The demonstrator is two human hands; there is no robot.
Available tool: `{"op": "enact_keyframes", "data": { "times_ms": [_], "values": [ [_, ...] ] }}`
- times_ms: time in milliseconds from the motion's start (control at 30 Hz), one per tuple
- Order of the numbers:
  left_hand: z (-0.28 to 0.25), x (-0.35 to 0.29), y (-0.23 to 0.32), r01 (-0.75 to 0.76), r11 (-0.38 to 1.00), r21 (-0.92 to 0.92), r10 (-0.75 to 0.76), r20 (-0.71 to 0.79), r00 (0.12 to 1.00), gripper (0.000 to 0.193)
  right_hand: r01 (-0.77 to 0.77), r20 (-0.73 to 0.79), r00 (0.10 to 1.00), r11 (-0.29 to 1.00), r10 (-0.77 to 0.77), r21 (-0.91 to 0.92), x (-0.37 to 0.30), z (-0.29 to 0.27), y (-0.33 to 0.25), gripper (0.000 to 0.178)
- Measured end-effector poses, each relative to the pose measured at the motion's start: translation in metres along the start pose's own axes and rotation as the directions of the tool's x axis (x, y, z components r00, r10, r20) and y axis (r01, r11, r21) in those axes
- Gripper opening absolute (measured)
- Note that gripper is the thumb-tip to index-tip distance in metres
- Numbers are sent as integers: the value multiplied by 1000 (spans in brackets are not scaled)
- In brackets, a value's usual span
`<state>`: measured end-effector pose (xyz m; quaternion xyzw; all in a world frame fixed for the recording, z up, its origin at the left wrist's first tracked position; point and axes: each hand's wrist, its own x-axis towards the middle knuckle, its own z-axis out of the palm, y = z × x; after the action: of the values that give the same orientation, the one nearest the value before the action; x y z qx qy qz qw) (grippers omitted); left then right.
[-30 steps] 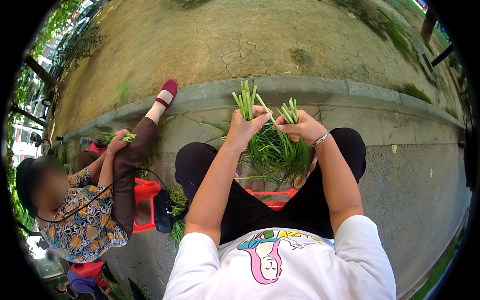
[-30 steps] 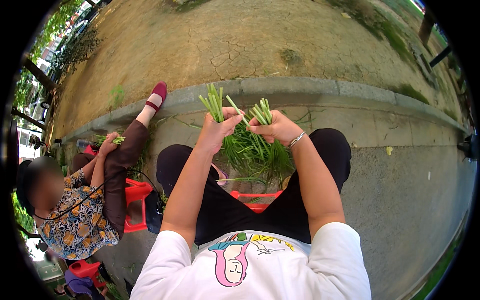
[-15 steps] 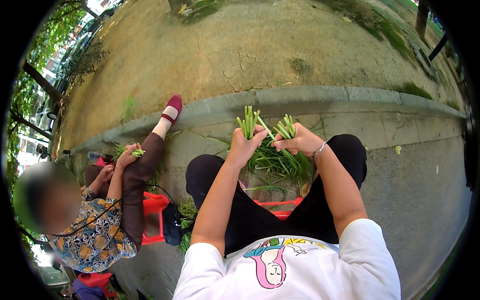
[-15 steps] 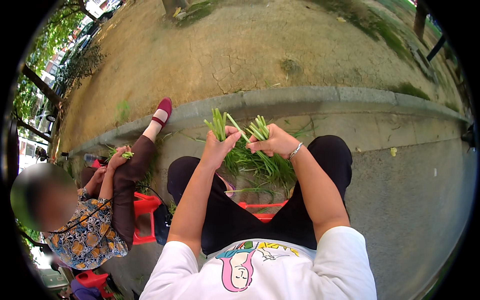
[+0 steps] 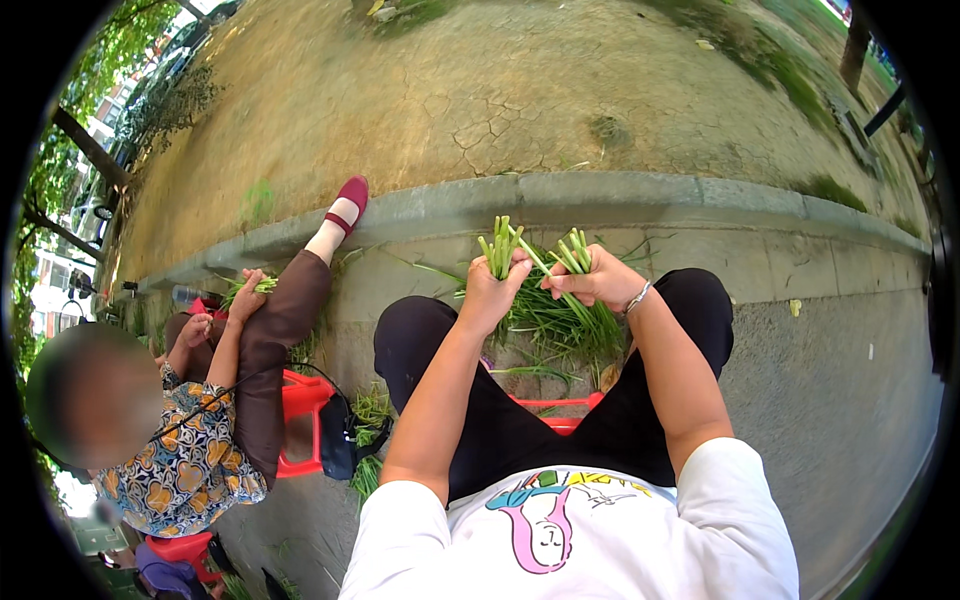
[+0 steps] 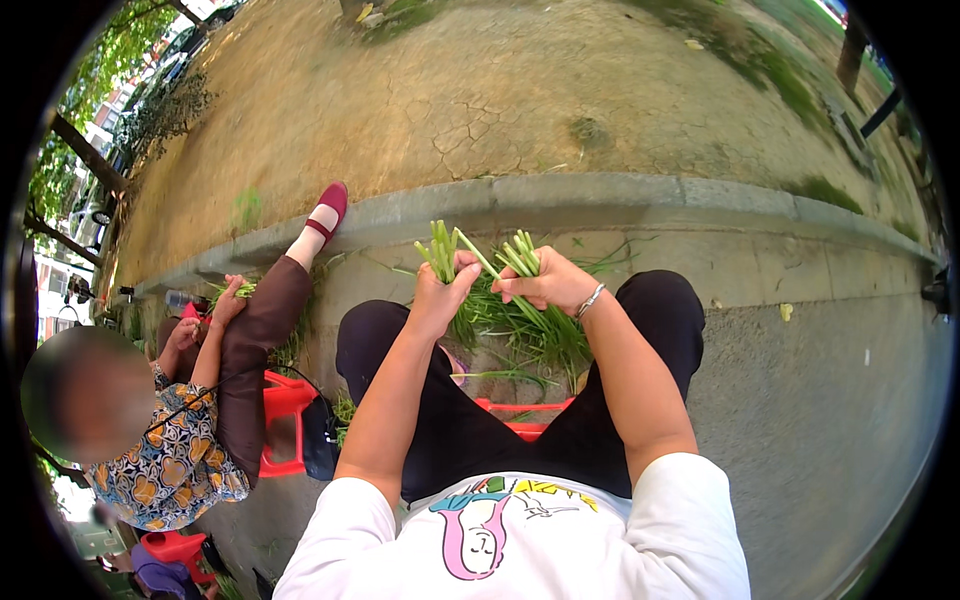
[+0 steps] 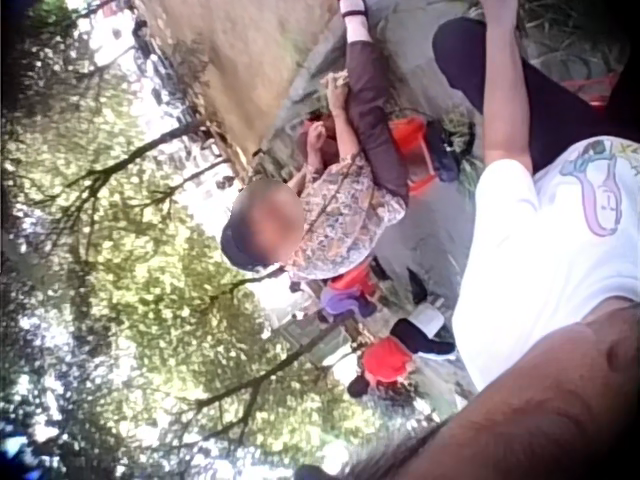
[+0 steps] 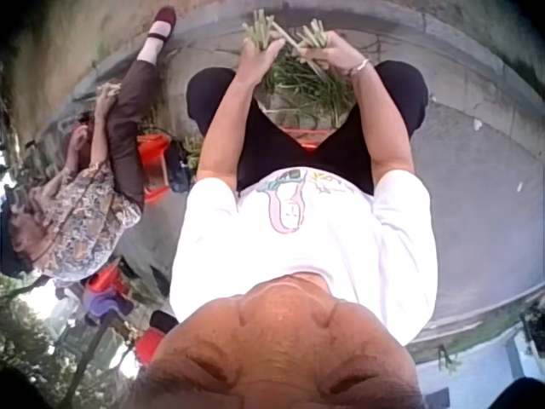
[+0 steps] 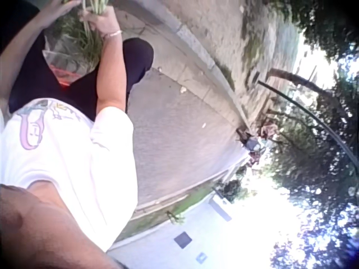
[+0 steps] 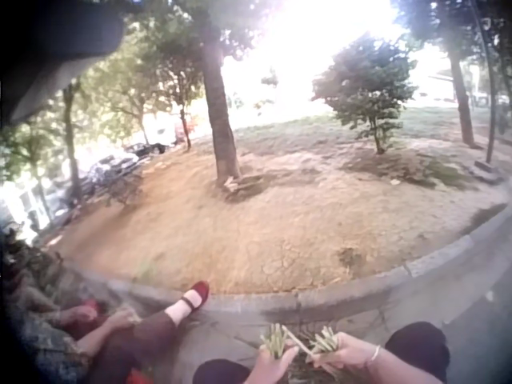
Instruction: The person processes a bundle of long green stalks by hand, peeling outer layers and sorting the stalks while seated outdoors.
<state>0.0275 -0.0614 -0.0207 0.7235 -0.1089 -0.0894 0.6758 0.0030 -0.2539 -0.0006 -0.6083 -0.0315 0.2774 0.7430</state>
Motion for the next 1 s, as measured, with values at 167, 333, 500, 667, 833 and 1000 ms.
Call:
{"op": "enact_keyframes", "data": {
  "times_ms": [167,333,500,667,833,1000],
  "values": [
    [-1,0,-4,49,998,-50,-50,-27,998,4,1,21,1000,1000,-1,23,3,2,2,18],
    [-3,0,4,146,968,-203,-162,-65,985,5,41,7,999,999,-41,-17,0,0,-2,21],
    [-13,2,7,162,943,-289,-201,-110,973,7,28,-16,999,998,-29,-54,-9,-6,-11,20],
    [-28,7,5,160,888,-430,-227,-111,967,10,-6,-35,999,988,1,-154,-12,-19,-10,13],
    [-41,12,11,160,801,-577,-300,-154,941,10,-41,-95,995,948,12,-317,-19,-32,-13,11],
    [-49,16,8,186,837,-515,-321,-185,929,9,-39,-103,995,962,12,-269,-24,-34,-15,12]
  ]
}}
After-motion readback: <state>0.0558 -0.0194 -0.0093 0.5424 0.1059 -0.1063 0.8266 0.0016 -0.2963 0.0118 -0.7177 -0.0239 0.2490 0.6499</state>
